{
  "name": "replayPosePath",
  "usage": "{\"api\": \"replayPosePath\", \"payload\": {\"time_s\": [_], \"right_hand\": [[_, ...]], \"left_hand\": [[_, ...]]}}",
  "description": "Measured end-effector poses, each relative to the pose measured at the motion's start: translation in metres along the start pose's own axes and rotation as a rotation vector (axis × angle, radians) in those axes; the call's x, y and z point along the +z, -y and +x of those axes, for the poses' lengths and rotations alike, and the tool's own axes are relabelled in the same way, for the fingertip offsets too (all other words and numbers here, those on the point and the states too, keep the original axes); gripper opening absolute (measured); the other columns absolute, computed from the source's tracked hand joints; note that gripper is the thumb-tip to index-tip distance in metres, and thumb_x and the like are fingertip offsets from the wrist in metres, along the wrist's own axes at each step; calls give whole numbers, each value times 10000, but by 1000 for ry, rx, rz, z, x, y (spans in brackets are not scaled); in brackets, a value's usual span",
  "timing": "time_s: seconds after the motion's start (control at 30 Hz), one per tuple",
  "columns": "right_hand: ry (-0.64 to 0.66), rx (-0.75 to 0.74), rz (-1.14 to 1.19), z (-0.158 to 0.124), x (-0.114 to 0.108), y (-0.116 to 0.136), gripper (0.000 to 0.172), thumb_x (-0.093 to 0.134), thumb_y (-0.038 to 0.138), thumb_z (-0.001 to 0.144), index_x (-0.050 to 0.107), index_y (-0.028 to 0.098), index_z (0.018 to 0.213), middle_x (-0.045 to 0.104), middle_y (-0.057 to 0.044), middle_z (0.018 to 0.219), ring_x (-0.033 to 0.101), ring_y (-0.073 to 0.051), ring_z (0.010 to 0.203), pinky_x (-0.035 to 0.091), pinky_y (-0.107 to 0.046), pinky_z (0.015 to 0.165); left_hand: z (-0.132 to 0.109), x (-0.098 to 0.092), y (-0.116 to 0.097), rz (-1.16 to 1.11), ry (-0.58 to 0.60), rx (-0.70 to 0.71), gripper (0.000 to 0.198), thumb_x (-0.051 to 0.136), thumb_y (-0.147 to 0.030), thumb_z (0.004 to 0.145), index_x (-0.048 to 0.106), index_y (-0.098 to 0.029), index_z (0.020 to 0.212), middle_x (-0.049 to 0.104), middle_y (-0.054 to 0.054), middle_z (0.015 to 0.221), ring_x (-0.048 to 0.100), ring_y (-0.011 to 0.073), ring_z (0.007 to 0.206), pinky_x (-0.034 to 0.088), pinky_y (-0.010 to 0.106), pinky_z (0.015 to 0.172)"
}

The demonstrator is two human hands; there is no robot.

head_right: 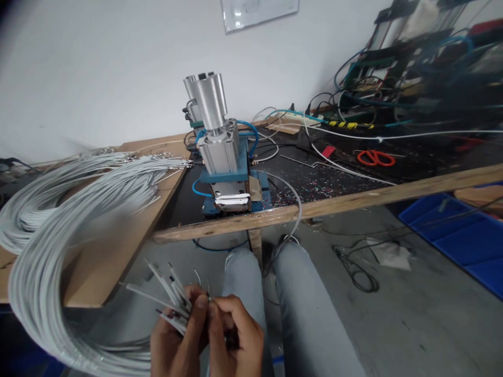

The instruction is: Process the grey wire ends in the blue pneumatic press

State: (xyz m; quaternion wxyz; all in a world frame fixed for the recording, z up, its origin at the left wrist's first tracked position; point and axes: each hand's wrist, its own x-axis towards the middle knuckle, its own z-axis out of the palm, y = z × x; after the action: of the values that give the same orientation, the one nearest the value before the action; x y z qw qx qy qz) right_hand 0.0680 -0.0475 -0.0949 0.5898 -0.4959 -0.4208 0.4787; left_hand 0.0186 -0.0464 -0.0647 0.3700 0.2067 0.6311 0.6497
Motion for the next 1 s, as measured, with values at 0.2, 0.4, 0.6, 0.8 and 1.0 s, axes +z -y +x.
{"api": "replayPosePath", "payload": {"time_s": [0.2,0.4,0.6,0.8,1.0], "right_hand": [[-27,-38,-34,0,2,0,471,607,610,951,761,215,744,548,25,499,492,-127,447,422,-198,453],[-6,-46,-54,1,2,-1,461,605,594,959,765,213,754,571,19,506,513,-130,446,437,-197,448],[0,-56,-64,2,2,-3,462,595,585,968,760,210,754,579,21,514,524,-125,448,432,-189,444],[4,-160,-98,7,-1,4,391,609,505,986,782,217,786,629,13,547,535,-121,447,412,-198,439],[-1,-177,-85,8,-2,5,348,609,462,995,786,227,808,686,0,594,576,-124,478,440,-195,473]], "left_hand": [[-1,0,1,-9,43,-9,486,848,-652,685,704,-187,680,592,-24,573,540,130,556,450,199,549],[-1,0,0,-62,12,-69,500,886,-651,623,721,-189,719,589,-25,579,565,148,564,481,224,564],[0,2,-3,-66,-25,-86,525,911,-645,576,709,-181,716,584,-30,565,605,167,577,514,242,577],[3,2,-11,-69,21,-95,526,938,-618,547,731,-165,715,601,-31,549,543,122,521,482,203,517],[4,4,-6,-42,-2,-51,526,924,-634,559,718,-175,712,591,-36,566,576,145,565,509,225,580]]}}
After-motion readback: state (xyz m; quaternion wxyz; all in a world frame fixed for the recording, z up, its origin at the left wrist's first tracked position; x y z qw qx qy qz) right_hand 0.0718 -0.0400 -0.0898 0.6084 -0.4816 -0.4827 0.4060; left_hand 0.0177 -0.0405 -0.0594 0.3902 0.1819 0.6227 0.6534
